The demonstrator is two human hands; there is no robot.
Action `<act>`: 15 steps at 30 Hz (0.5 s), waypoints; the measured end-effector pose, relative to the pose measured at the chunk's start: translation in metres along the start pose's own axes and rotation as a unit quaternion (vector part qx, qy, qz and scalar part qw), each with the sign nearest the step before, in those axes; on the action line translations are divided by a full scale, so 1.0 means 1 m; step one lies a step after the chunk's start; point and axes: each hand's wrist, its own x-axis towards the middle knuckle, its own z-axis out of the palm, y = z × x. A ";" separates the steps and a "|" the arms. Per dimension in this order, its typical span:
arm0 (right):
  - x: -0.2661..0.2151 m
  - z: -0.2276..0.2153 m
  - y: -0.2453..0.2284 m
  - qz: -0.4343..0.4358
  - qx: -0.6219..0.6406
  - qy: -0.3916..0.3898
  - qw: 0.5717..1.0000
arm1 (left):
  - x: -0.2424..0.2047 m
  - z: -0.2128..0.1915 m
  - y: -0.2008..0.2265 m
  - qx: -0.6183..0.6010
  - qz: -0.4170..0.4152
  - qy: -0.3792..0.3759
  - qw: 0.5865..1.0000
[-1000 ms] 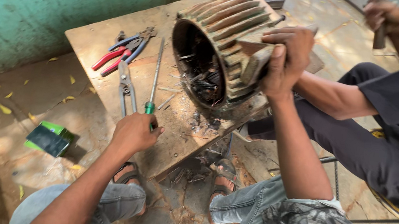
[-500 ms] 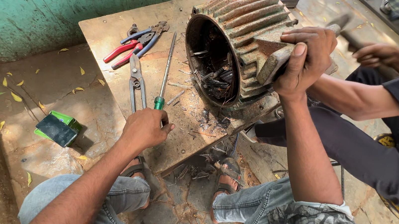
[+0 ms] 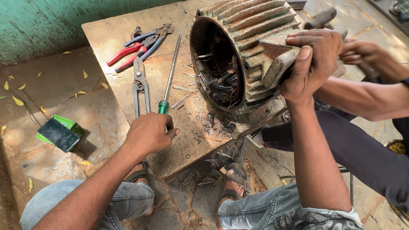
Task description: The person uses a screwdriver and pliers to pry and pull copper wire coils out of a motor stator. A second person assists by holding the stator and striking it with a hammer to loosen the windings. The removed copper wires are gathered into a bundle.
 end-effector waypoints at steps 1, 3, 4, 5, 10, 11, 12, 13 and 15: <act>-0.001 0.000 0.000 0.000 -0.001 -0.002 1.000 | -0.001 0.000 0.000 -0.002 -0.002 -0.003 1.000; -0.001 0.000 0.000 0.002 -0.005 -0.003 1.000 | -0.001 0.000 0.000 -0.002 0.005 0.004 1.000; 0.000 0.000 0.001 0.004 -0.008 -0.001 1.000 | 0.000 0.000 0.001 -0.002 0.009 0.008 1.000; -0.001 0.000 0.000 0.005 -0.011 -0.001 1.000 | -0.001 0.000 0.000 -0.001 0.006 0.006 1.000; -0.002 0.001 0.000 0.001 -0.006 0.003 1.000 | -0.002 0.000 0.001 0.001 0.002 0.005 1.000; -0.002 0.001 0.000 0.001 -0.008 0.003 1.000 | -0.001 0.000 0.001 0.002 0.006 0.007 1.000; -0.001 0.001 0.000 0.000 -0.010 0.002 1.000 | 0.000 0.000 0.001 0.002 0.010 0.010 1.000; -0.001 0.000 0.000 0.001 -0.011 0.000 1.000 | -0.001 0.000 0.001 0.003 0.012 0.011 1.000; -0.001 0.000 -0.001 -0.002 -0.010 -0.003 1.000 | -0.001 0.000 0.001 0.002 0.006 0.006 1.000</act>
